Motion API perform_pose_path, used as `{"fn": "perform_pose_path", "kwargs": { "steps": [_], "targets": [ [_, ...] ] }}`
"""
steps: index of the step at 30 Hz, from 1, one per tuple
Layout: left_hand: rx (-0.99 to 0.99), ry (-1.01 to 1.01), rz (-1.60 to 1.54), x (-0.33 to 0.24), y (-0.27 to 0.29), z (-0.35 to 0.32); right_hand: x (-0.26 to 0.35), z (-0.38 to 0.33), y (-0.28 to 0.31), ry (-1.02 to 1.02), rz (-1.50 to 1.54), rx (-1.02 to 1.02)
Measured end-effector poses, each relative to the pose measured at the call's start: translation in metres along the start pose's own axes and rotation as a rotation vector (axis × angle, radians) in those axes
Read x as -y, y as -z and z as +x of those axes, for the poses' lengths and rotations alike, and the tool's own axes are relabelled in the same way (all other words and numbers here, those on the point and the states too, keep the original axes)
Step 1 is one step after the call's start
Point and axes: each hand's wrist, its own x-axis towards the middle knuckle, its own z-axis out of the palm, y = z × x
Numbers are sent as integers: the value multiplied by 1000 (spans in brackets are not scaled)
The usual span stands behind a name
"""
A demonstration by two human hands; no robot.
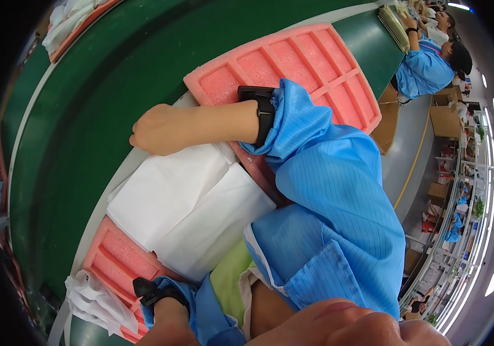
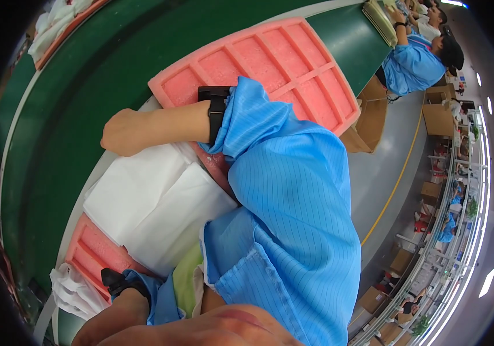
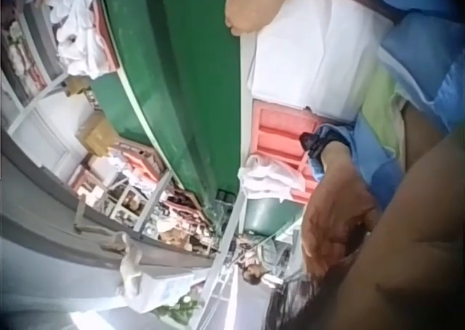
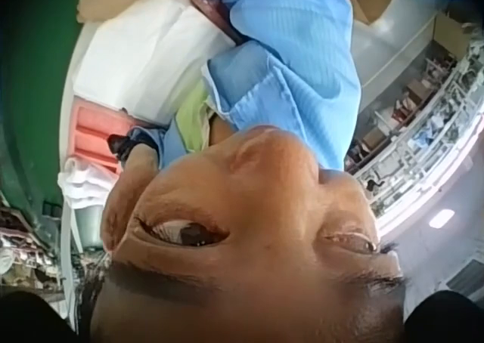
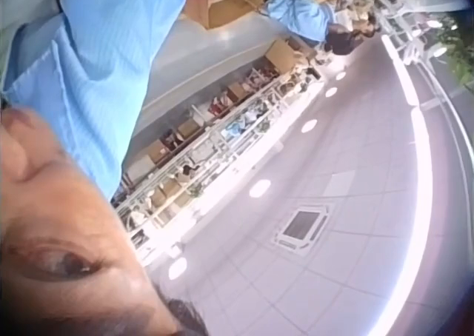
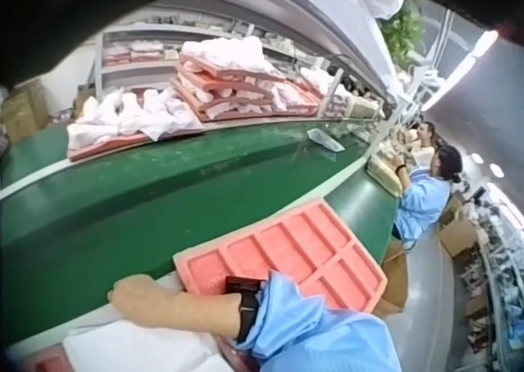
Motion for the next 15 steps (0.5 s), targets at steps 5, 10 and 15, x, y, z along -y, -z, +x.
{"fn": "perform_pose_path", "kwargs": {
  "steps": [5, 10, 15],
  "targets": [
    [4, -66, 0, 10, 3, -5, -3, 1, -8, 2, -3, -59],
    [88, 0, 108, 7, 5, 1, 2, -1, 1, -11, 7, 0],
    [171, 72, 189, 8, 8, 5, -3, -1, -3, -20, 3, 2]
  ]
}}
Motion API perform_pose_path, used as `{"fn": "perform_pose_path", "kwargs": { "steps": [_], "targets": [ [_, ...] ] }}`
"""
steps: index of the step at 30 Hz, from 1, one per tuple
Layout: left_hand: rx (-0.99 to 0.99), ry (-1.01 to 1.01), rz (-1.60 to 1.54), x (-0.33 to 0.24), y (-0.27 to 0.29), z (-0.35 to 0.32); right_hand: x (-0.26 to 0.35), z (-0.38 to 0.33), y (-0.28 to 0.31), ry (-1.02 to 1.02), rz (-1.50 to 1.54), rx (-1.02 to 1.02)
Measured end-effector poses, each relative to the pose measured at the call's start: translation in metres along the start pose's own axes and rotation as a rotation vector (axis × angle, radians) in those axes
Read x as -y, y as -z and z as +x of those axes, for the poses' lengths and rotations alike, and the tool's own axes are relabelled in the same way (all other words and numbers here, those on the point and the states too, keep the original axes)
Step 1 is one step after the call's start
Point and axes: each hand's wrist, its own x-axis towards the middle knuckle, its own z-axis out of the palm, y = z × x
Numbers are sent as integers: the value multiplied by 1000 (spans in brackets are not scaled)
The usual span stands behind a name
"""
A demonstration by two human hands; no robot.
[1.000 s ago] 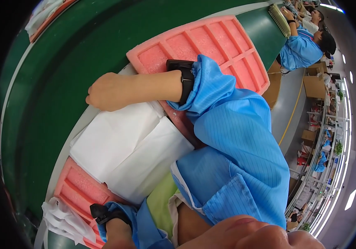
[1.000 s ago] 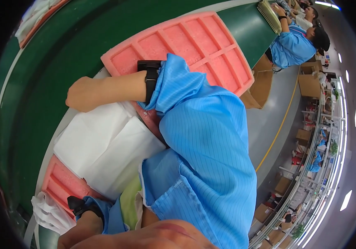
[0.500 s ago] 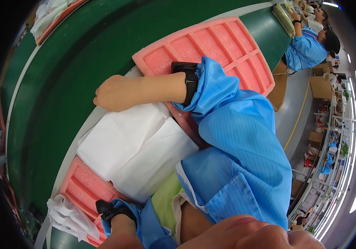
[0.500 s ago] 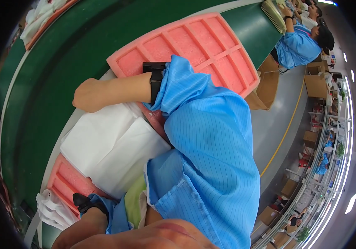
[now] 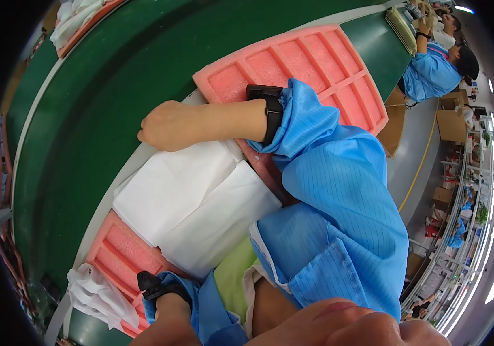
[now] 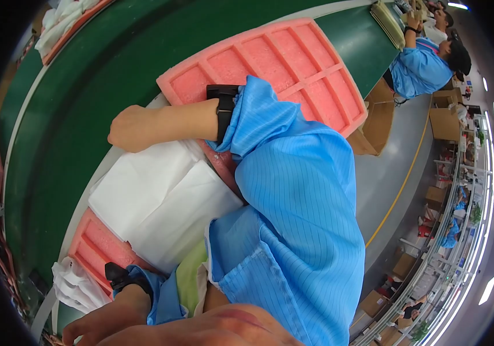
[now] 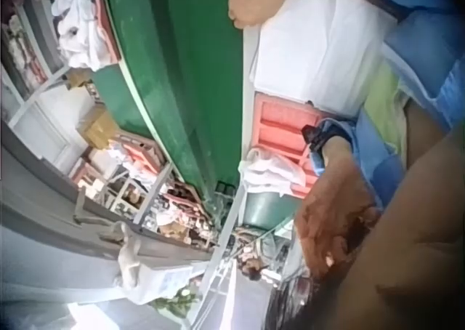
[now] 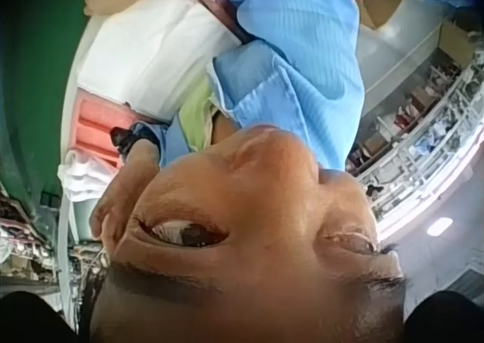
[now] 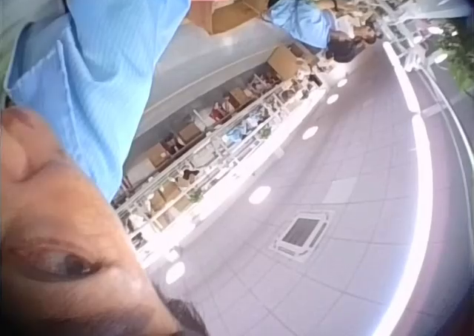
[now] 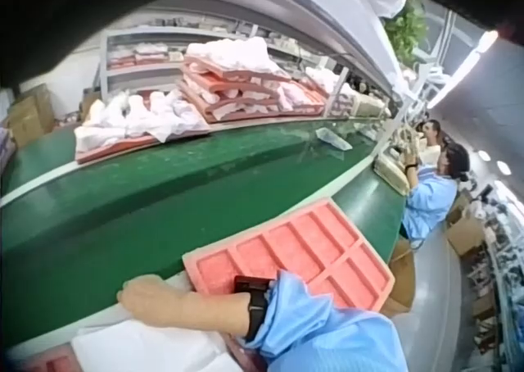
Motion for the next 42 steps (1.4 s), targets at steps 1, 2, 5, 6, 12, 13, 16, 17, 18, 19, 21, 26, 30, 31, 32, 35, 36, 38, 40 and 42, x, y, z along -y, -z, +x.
{"fn": "perform_pose_path", "kwargs": {
  "steps": [1, 2, 5, 6, 12, 13, 16, 17, 18, 19, 21, 26, 30, 31, 32, 35, 36, 38, 40, 42],
  "targets": [
    [1, -2, 2, -1, 0, 0, 1, 1, 0, 9, -2, -9],
    [16, -28, 133, -3, 0, 0, 1, 1, 0, 18, -5, -16],
    [53, -102, 529, -7, 3, 0, 3, 1, -1, 22, -12, -20],
    [66, -125, 662, -8, 4, -1, 4, 1, -1, 17, -11, -20],
    [162, -260, 1466, -15, 5, 2, 5, 2, 3, 19, -11, -23],
    [168, -264, 1470, -16, 3, 4, 4, -1, 3, 15, -10, -25],
    [151, -217, 1255, -17, -1, 7, 2, 0, -1, 13, -11, -37],
    [145, -198, 1181, -16, -2, 8, 2, 0, -2, 10, -11, -36],
    [138, -180, 1107, -15, -3, 8, 2, 1, -3, 8, -11, -34],
    [130, -160, 1033, -15, -4, 9, 2, 2, -4, 4, -11, -30],
    [104, -117, 893, -14, -6, 9, 2, 1, -2, 2, -13, -28],
    [28, -17, 543, -12, -7, 5, 5, 4, -1, 4, -20, -30],
    [-10, 54, 250, -6, -10, 3, 2, 0, -5, 20, -25, -77],
    [-14, 75, 173, -4, -10, 3, 2, -1, -5, 22, -25, -101],
    [-19, 97, 97, -3, -10, 4, 2, -1, -6, 22, -22, -106],
    [53, 173, -349, 7, -7, 2, 1, 1, -5, 29, -39, -77],
    [84, 210, -569, 8, -7, 2, 1, 1, -4, 31, -35, -77],
    [46, 177, -235, -6, -3, 5, 1, 2, -3, 20, -38, -67],
    [-33, 93, 434, -16, -2, 8, 2, 3, -3, 22, -38, -52],
    [-31, 113, 336, -14, -4, 5, 2, 3, -3, 37, -28, -85]
  ]
}}
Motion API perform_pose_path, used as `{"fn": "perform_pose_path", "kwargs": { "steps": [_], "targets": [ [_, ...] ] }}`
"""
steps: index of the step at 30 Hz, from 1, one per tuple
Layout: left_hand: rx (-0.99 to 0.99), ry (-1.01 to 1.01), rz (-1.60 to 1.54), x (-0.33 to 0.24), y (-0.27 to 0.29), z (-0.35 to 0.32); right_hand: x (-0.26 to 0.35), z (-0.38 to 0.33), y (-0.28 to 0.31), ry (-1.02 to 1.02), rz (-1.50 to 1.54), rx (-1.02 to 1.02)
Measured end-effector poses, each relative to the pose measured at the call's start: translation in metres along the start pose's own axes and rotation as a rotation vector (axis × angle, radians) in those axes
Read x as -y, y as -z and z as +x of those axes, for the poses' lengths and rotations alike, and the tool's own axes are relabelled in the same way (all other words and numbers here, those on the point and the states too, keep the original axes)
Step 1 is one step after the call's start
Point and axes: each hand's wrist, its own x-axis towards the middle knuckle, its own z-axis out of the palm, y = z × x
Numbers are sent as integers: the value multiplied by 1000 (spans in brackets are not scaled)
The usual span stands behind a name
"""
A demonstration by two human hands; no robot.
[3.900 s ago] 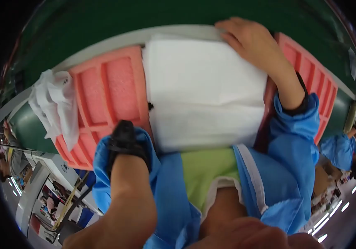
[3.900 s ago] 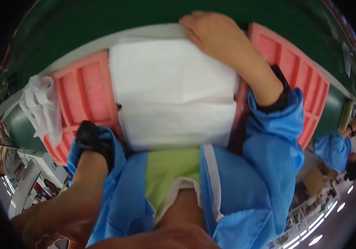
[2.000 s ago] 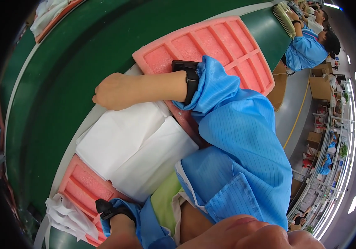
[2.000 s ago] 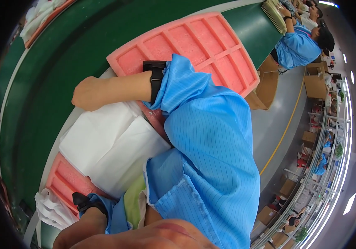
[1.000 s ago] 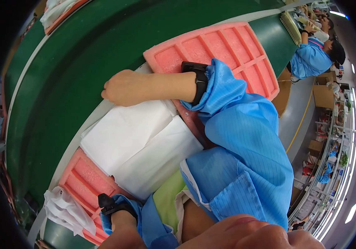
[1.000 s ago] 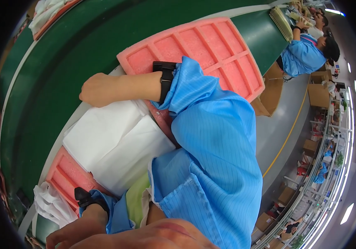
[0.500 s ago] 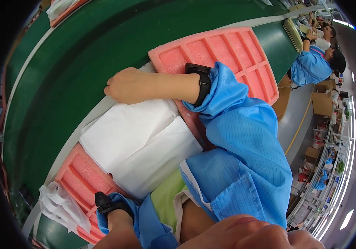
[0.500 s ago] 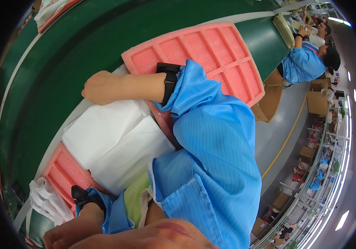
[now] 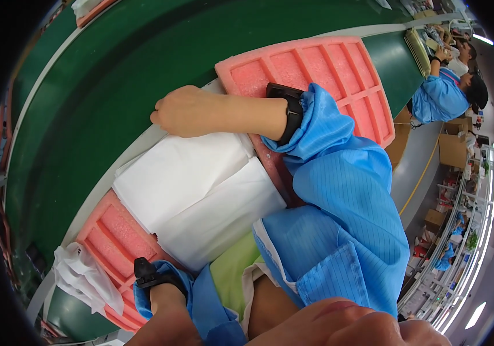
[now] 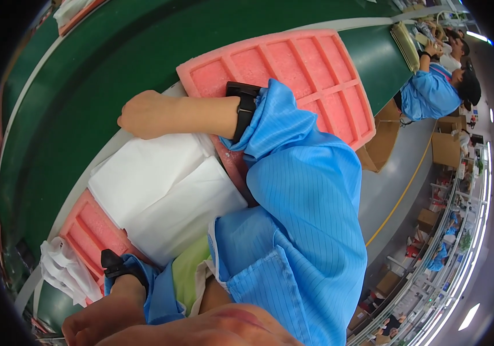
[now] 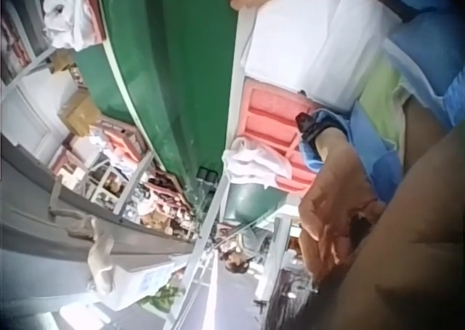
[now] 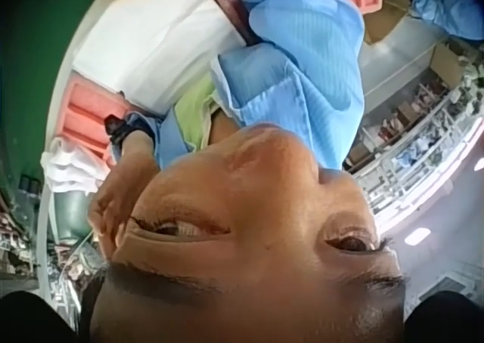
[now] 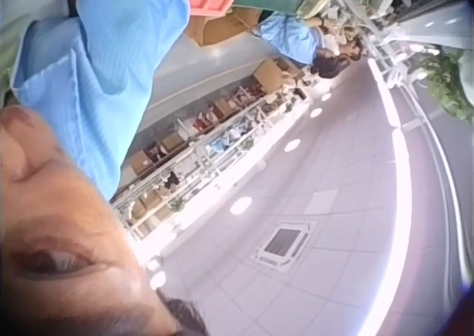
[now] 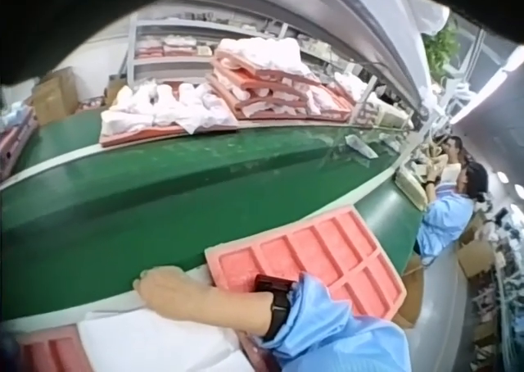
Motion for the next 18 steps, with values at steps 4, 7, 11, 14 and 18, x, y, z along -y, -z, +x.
{"fn": "perform_pose_path", "kwargs": {
  "steps": [4, 7, 11, 14, 18],
  "targets": [
    [47, 25, -206, 1, -5, -4, 1, -4, -1, 4, -4, -37],
    [79, 3, -222, 1, -8, -4, 4, -8, -2, 6, -3, -55],
    [86, -47, -378, 9, -16, -8, 3, -14, -5, -9, 2, -41],
    [134, -44, -174, 7, -14, -7, 2, -9, -4, -6, 1, -41],
    [198, -214, 60, 17, -10, -6, -4, -3, -1, 9, 25, -45]
  ]
}}
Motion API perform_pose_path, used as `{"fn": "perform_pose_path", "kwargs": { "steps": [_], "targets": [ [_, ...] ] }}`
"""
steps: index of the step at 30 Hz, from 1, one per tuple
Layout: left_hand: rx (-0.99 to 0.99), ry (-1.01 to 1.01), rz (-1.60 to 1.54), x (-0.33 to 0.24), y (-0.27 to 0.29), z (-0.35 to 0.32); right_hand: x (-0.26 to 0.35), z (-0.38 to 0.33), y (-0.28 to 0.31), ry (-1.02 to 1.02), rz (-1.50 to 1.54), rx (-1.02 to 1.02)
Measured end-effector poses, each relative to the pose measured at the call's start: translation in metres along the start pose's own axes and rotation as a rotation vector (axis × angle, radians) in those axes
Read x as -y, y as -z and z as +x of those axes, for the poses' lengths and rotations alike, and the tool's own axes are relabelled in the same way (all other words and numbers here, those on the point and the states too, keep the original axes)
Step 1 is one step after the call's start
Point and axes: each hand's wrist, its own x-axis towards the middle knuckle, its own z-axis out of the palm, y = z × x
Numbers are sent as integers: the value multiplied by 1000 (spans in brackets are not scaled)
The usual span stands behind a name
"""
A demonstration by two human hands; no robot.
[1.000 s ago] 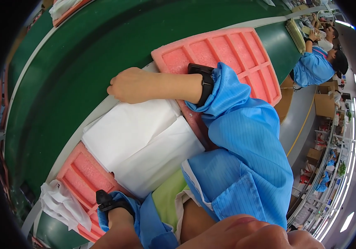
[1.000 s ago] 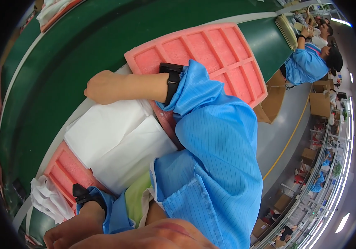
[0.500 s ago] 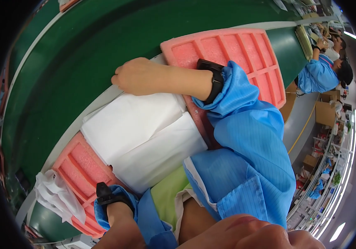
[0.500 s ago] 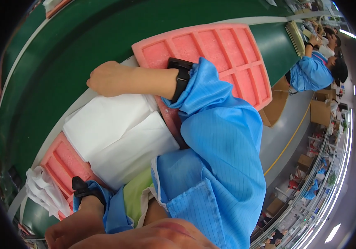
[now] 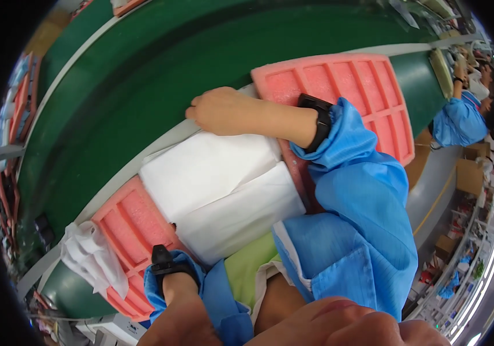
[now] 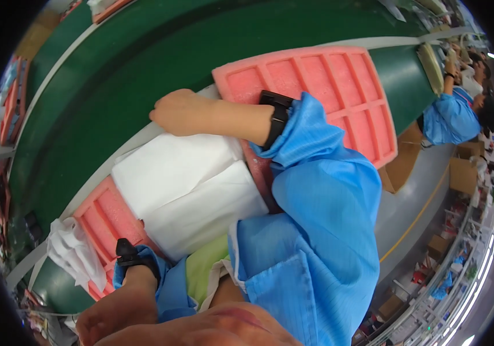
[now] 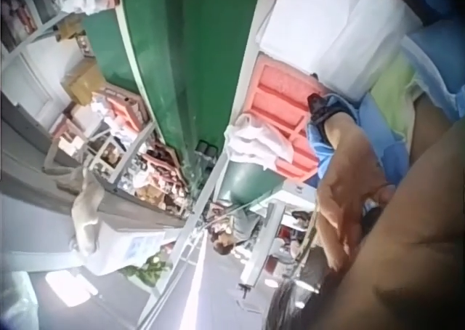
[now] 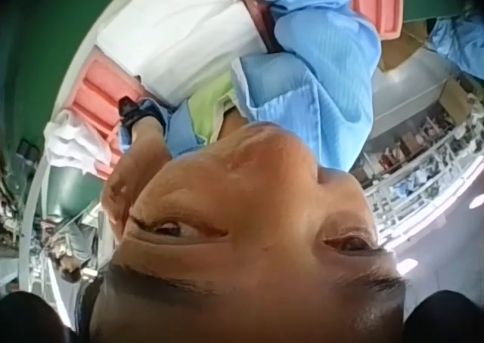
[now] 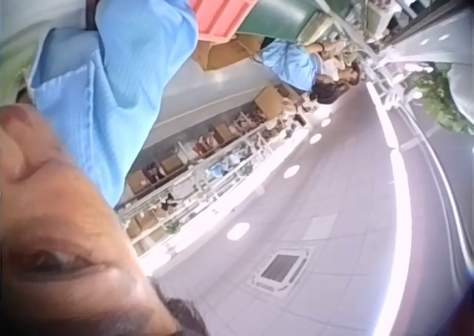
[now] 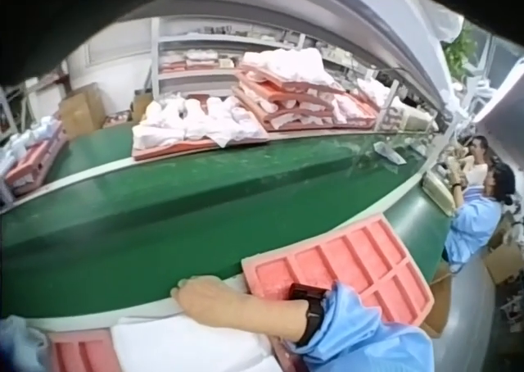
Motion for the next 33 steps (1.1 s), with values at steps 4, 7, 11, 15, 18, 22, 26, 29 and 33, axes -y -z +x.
{"fn": "perform_pose_path", "kwargs": {
  "steps": [4, 7, 11, 15, 18, 22, 26, 29, 33],
  "targets": [
    [211, -110, -393, 2, 3, -1, -1, 7, 5, -8, -95, 13],
    [190, -60, -112, -14, 3, 0, 2, 11, -1, -7, -51, 32],
    [46, -146, 201, -33, -7, -6, 4, -4, 8, -55, 4, 10],
    [-72, -205, 321, -43, -10, -5, 14, -11, 7, 7, 37, -24],
    [-83, -168, 278, -37, -3, -6, 14, -10, 8, 22, 55, -24],
    [100, 109, 198, -24, 19, -3, 13, -2, 10, 50, 27, -23],
    [210, 814, -177, -10, 15, 9, 9, 6, 4, 82, 84, 16],
    [128, 921, -543, -3, -7, 21, 6, -2, 13, 48, 92, 22],
    [254, 849, -807, 3, 2, 12, 13, 2, 12, 45, 73, 39]
  ]
}}
